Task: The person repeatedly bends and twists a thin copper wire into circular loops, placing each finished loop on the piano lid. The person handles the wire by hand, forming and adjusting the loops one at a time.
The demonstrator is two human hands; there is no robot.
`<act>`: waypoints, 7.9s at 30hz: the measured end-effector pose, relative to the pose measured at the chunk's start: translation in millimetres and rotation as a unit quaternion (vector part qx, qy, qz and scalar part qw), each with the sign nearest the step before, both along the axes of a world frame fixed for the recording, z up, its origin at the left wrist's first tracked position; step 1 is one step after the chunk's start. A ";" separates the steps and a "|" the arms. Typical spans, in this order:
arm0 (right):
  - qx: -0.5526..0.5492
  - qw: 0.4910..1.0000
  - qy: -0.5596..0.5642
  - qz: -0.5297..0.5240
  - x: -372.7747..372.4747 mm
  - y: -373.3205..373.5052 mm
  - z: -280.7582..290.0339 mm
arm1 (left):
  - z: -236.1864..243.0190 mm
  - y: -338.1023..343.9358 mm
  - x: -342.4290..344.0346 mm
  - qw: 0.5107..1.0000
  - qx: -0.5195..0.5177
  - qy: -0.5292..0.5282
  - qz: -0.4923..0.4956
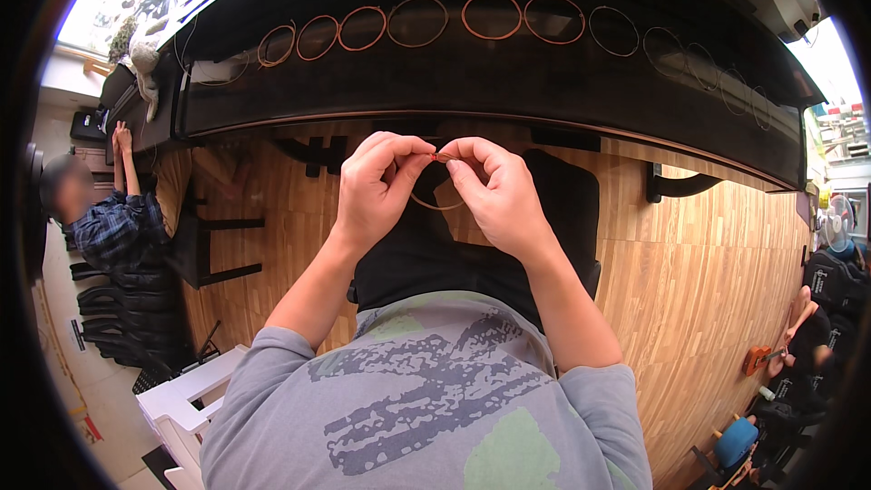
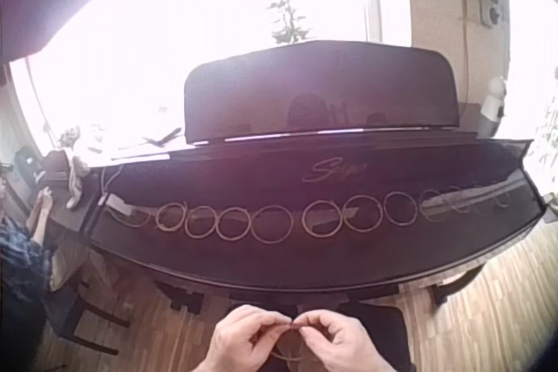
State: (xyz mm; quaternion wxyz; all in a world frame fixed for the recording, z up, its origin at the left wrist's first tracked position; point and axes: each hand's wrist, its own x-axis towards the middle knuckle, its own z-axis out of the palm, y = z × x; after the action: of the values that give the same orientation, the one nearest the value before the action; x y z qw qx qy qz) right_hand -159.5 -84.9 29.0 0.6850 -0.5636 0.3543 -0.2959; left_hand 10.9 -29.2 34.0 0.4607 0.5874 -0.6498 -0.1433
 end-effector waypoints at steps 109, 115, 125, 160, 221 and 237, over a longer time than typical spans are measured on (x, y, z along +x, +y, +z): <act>-0.208 0.975 0.016 -0.081 12.0 12.1 -19.2 | -25.1 8.5 3.0 0.781 0.196 0.573 -0.152; -0.181 0.980 0.027 -0.076 11.6 12.4 -15.1 | -10.9 8.2 -1.2 0.997 0.016 0.073 0.005; -0.287 0.950 0.077 -0.092 13.6 14.7 -12.4 | -17.5 10.3 -0.4 0.987 0.077 0.137 0.008; -0.505 0.833 0.204 -0.098 24.0 12.5 -11.2 | -31.9 4.3 21.2 0.892 0.223 0.387 -0.075; -0.013 0.995 -0.089 -0.041 0.4 -5.9 2.2 | 3.5 -3.8 8.9 0.998 0.053 -0.011 -0.020; 0.109 0.984 0.000 0.140 -1.6 -17.2 7.9 | 10.0 0.9 18.7 0.987 -0.063 -0.138 -0.048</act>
State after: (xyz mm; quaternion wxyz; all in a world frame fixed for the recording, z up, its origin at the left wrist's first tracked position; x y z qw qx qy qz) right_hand -161.1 -102.1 36.9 0.7771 -0.5297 0.3015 -0.1569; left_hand 29.7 -28.3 44.1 0.3947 0.5393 -0.7427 -0.0418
